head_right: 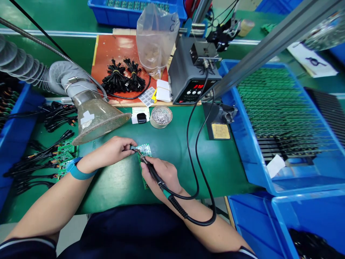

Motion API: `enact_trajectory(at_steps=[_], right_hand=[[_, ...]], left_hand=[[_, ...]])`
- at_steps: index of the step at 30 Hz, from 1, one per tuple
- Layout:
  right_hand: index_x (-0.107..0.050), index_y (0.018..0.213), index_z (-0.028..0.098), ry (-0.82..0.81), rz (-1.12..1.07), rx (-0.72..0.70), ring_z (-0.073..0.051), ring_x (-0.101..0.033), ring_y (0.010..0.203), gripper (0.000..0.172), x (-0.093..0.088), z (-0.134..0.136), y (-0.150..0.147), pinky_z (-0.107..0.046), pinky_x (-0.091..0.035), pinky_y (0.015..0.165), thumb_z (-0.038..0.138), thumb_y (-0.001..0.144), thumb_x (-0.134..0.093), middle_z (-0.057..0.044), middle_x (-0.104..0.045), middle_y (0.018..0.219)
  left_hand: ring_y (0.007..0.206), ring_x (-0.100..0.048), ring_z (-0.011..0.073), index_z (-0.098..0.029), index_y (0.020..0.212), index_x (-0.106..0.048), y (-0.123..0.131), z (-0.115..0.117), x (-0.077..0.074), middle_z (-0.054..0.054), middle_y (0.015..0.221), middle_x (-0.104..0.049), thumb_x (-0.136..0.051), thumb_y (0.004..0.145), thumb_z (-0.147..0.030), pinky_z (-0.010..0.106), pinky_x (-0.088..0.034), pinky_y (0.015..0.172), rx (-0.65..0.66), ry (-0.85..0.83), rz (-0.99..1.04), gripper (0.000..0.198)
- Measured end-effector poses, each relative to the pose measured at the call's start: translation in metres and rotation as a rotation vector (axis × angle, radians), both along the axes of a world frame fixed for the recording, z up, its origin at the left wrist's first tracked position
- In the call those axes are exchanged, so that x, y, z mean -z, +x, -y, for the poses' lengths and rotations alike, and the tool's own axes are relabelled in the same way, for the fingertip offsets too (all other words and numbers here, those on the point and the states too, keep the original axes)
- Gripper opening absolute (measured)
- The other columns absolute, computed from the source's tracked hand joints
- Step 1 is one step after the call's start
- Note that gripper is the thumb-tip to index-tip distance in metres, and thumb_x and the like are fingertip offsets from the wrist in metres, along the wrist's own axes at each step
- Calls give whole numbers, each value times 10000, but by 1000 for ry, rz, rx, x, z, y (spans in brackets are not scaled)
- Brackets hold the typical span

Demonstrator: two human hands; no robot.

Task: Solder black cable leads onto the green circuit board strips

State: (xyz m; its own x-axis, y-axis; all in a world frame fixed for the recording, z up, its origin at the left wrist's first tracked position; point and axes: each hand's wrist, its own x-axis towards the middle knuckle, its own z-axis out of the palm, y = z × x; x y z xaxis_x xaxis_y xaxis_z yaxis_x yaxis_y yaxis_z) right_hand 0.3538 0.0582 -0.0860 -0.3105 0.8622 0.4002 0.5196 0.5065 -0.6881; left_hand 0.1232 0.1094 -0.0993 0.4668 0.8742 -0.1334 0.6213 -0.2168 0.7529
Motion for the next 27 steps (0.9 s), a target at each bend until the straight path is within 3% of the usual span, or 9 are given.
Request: enact_trajectory(at_steps=[11,17,27], right_hand=[[-681,1104,185,105,37,-58,-186,-764,703,157,1,2,-1,-291,-652,708,148,952,-670,-69,-792,895],[-716,1074,174,110,5,39,-187,-766,700,127,-6,4,5,-279,-655,703,170,951,-684,-71,-795,895],[-724,1041,190,-20,-43,39,-148,-725,613,95,-9,1,4,-262,-624,647,215,973,-662,-18,-774,795]], left_hand=[[604,-567,130,-190,1063,-722,1,1,1,-23,695,-661,-663,887,-128,260,-392,618,-9,-8,-11,196],[590,-550,127,-185,1043,-725,1,-1,0,-26,671,-642,-677,881,-145,254,-372,602,0,-11,-11,174],[586,-536,117,-177,1045,-725,1,-2,0,-32,665,-630,-689,878,-142,252,-352,604,-1,-24,-23,174]])
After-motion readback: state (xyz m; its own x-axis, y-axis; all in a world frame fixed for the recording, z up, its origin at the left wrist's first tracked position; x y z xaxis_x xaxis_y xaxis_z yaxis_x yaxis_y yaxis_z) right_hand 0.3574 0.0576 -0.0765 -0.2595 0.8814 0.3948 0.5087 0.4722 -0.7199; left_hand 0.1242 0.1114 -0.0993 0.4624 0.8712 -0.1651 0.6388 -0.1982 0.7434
